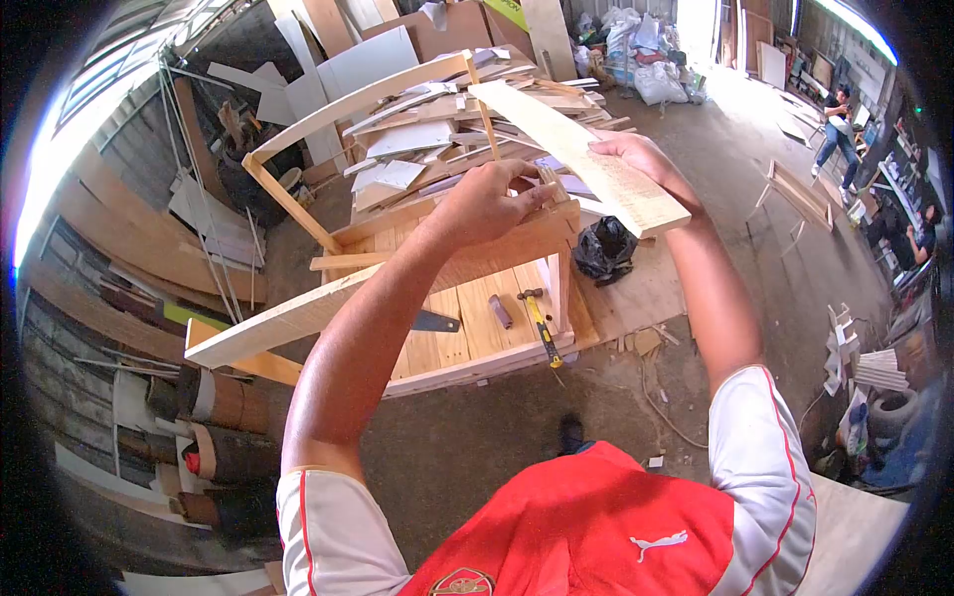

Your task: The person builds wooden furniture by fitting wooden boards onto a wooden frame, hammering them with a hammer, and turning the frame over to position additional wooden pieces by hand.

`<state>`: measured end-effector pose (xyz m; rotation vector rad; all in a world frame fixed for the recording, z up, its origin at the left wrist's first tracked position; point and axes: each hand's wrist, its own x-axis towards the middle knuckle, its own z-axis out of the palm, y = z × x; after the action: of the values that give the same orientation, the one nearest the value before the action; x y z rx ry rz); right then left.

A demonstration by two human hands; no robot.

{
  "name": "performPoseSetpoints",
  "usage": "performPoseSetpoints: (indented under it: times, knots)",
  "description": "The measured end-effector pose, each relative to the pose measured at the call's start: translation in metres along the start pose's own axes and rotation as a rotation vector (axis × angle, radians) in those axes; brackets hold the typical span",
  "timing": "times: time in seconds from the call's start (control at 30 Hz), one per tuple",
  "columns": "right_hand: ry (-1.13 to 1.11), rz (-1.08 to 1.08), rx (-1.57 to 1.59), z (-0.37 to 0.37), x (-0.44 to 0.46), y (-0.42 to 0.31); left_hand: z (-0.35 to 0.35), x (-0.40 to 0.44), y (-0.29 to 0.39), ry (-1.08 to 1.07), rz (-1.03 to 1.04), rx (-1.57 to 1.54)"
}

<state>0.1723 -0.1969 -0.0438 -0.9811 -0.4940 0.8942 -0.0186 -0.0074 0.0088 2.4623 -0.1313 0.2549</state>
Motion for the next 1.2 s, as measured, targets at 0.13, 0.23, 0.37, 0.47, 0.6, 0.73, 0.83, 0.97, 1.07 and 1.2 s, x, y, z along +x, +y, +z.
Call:
performPoseSetpoints:
  times: [0.13, 0.23, 0.37, 0.47, 0.6, 0.73, 0.83, 0.97, 1.07, 1.2]
  knots:
    - [0.014, 0.02, -0.003, 0.006, 0.006, -0.005, -0.001, -0.001, 0.002, -0.01, -0.024, -0.045]
    - [-0.001, 0.039, 0.018, 0.008, 0.002, -0.007, -0.001, -0.001, 0.002, -0.012, -0.014, -0.056]
    - [0.125, -0.078, -0.053, 0.029, -0.018, -0.009, -0.001, 0.0, 0.001, -0.016, -0.031, -0.084]
    - [0.172, -0.14, -0.127, 0.034, -0.032, -0.002, 0.0, 0.002, -0.003, -0.002, 0.01, -0.054]
    - [0.128, -0.189, 0.173, 0.034, -0.005, 0.018, 0.005, 0.003, -0.006, 0.022, -0.029, -0.218]
    - [-0.099, -0.158, 0.352, 0.026, 0.036, 0.034, 0.003, 0.008, -0.006, 0.027, -0.025, -0.194]
    - [0.161, -0.24, -0.048, 0.046, 0.049, 0.031, 0.004, 0.014, -0.014, 0.106, 0.023, -0.371]
    - [-0.106, -0.32, -0.289, 0.044, 0.069, 0.021, -0.013, 0.005, 0.007, 0.17, -0.235, -0.627]
    - [-0.026, -0.421, -0.707, 0.052, 0.077, 0.006, -0.016, 0.006, -0.004, 0.11, -0.277, -0.776]
    - [0.161, -0.428, -0.994, 0.063, 0.108, -0.022, -0.017, 0.006, -0.01, 0.129, -0.305, -0.713]
